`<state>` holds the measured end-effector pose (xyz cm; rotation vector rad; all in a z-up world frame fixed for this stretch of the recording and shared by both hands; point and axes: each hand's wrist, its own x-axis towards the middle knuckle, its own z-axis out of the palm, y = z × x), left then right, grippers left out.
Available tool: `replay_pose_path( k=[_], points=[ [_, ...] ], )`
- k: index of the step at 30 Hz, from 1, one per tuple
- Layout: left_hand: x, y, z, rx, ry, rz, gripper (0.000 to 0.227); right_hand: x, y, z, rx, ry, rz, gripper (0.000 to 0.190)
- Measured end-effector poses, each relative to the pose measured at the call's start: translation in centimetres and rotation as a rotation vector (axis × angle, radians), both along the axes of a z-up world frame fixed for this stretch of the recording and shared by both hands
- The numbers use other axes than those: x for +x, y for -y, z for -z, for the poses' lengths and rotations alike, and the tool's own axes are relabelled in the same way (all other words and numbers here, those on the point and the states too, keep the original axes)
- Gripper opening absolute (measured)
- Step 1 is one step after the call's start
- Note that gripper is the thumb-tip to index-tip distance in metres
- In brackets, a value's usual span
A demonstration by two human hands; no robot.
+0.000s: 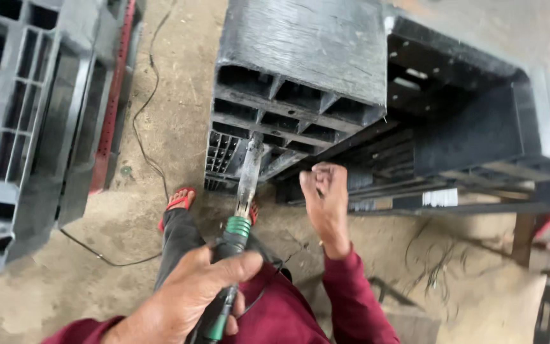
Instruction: The person uses a heated cutting tool to slice through the side of a black plastic crate. They hold the crate steady with one hand while guiding the tool along the plastic structure to separate a section.
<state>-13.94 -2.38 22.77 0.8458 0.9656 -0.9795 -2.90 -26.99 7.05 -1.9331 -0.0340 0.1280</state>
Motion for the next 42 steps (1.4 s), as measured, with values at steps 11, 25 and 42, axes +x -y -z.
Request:
replay_pose_path(
  k=[11, 25, 42],
  points=[
    [3.2, -2.0, -4.4, 0.536, 0.565, 0.728, 0.024, 2.4, -1.7, 9.0, 0.268, 0.055, -0.1, 0.027],
    [5.0, -0.7, -8.0, 0.865, 0.884, 1.218, 0.023, 3.4, -2.4, 11.5, 0.476, 0.176, -0.227, 0.019],
    [5.5, 0.4, -8.1, 0.887, 0.859, 1.381, 0.023, 3.7, -1.2, 12.8, 0.524, 0.119, -0.281, 0.022]
  ],
)
